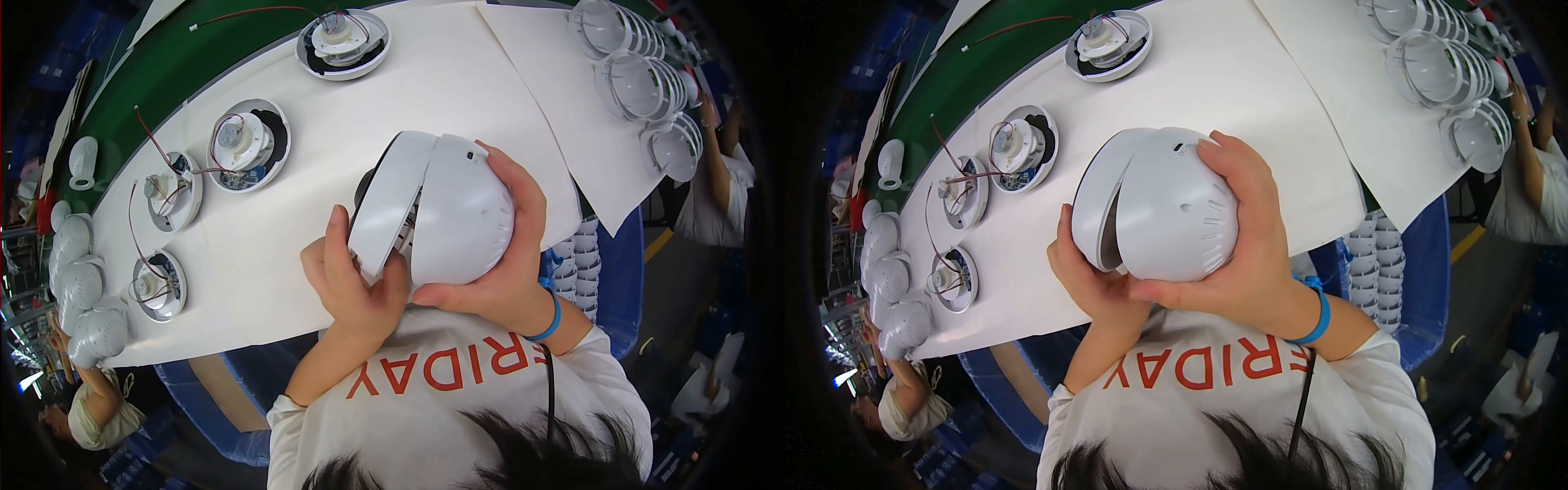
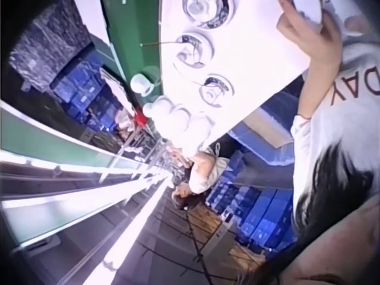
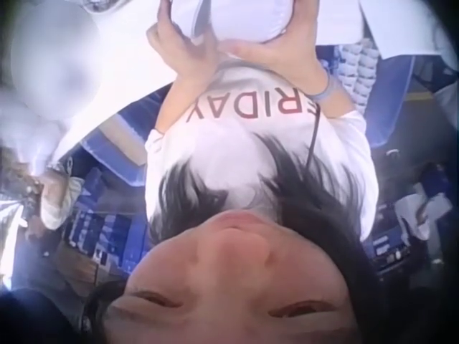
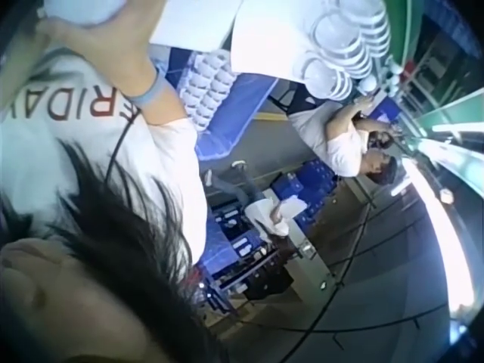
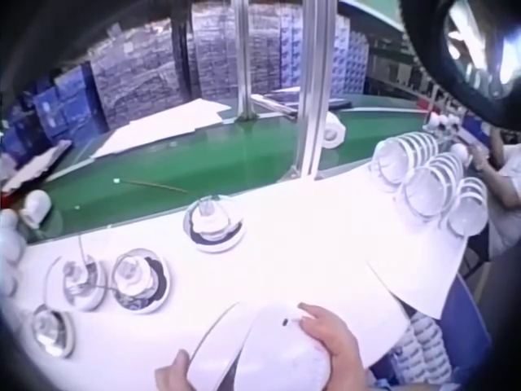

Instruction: Assembling dome-style security cameras on a factory production line.

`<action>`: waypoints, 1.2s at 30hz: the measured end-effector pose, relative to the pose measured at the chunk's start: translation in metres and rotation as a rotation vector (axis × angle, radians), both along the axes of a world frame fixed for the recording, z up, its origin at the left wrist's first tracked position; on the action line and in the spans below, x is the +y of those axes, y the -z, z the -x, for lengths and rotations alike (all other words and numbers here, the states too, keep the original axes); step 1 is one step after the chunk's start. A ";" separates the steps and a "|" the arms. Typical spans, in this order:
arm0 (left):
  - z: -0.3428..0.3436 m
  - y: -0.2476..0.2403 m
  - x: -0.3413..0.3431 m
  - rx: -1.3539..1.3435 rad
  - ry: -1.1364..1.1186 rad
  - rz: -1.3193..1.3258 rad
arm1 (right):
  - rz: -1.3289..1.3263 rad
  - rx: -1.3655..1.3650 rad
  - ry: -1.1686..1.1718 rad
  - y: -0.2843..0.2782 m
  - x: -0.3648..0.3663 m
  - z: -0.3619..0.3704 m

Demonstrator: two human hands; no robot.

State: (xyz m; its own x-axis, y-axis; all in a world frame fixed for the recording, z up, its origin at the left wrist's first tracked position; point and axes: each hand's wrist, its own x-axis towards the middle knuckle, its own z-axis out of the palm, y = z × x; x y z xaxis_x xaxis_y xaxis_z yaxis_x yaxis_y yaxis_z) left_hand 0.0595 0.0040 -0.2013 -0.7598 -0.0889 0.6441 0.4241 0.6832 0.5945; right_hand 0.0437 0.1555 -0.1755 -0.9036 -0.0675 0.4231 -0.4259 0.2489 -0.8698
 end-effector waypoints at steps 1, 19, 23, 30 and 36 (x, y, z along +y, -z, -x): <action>-0.001 -0.001 0.000 0.001 0.000 0.001 | 0.001 0.001 0.000 0.000 0.000 0.000; 0.000 0.015 0.005 -0.035 0.059 -0.286 | -0.241 0.232 0.013 -0.002 0.001 0.001; 0.001 0.016 0.004 0.005 0.048 -0.272 | -0.285 0.250 0.033 -0.003 0.000 -0.001; -0.001 0.021 0.003 0.019 0.034 -0.294 | -0.304 0.240 0.002 -0.004 -0.002 -0.003; -0.001 0.020 0.003 0.021 0.044 -0.293 | -0.334 0.271 0.025 -0.003 -0.001 -0.004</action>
State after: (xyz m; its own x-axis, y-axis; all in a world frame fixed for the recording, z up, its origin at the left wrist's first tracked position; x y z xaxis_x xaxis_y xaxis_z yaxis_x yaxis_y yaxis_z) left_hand 0.0600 0.0070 -0.2211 -0.7539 -0.2404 0.6114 0.4637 0.4647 0.7544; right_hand 0.0479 0.1544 -0.1728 -0.7655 -0.2208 0.6043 -0.6187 0.5106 -0.5971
